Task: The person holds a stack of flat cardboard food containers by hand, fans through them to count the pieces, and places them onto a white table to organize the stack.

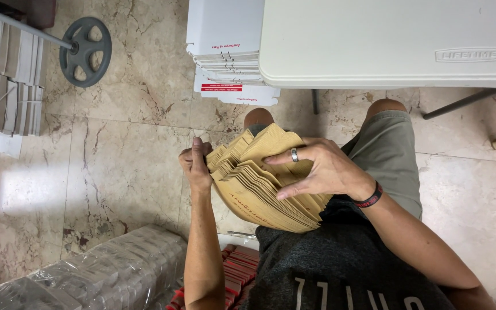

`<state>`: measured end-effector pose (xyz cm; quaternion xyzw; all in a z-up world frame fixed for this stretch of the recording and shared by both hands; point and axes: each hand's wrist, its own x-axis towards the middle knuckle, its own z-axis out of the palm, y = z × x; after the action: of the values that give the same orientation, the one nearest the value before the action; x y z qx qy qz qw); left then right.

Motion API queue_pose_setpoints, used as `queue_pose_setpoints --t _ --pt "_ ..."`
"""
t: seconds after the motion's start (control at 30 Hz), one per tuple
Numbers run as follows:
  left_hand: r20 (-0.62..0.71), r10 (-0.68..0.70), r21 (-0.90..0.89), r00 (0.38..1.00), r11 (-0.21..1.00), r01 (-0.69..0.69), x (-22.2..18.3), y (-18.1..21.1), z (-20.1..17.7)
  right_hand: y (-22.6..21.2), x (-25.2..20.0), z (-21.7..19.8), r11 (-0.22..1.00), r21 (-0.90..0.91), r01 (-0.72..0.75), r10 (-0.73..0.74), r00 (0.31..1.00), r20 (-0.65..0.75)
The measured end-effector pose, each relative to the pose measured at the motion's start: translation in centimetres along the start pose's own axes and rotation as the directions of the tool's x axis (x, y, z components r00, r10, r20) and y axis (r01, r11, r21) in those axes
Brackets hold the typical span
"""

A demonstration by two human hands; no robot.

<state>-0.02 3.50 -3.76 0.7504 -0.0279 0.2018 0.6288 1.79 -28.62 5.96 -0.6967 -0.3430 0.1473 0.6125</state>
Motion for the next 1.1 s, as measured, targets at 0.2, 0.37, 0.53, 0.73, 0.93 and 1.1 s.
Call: queue_pose_setpoints --t 0.2,0.37,0.53,0.73,0.93,1.1 --pt "0.001 -0.036 -0.004 0.999 0.999 0.036 -0.1 0.0 -0.1 -0.2 0.1 -0.1 0.996 0.013 -0.088 0.089 0.996 -0.019" --pt "-0.003 -0.026 -0.03 1.0 0.999 0.026 -0.2 -0.5 -0.2 0.2 0.1 0.1 0.989 0.043 -0.14 0.14 0.99 0.0" --pt "-0.012 -0.059 -0.01 0.998 0.998 0.059 -0.2 -0.6 -0.1 1.3 -0.4 0.6 0.995 0.047 -0.086 0.088 0.996 -0.029" --pt "-0.127 -0.224 0.07 0.966 0.97 0.235 -0.6 -1.9 -0.6 1.5 -0.6 2.2 0.899 -0.434 0.051 -0.143 0.973 -0.183" --pt "-0.156 -0.238 0.131 0.959 0.957 0.259 -0.4 1.2 -0.1 0.7 -0.2 3.4 0.78 -0.616 0.114 -0.231 0.966 -0.114" --pt "-0.067 -0.225 0.118 0.972 0.966 0.231 -0.4 2.0 -0.1 1.0 0.2 3.3 0.844 -0.474 -0.253 0.222 0.967 -0.123"
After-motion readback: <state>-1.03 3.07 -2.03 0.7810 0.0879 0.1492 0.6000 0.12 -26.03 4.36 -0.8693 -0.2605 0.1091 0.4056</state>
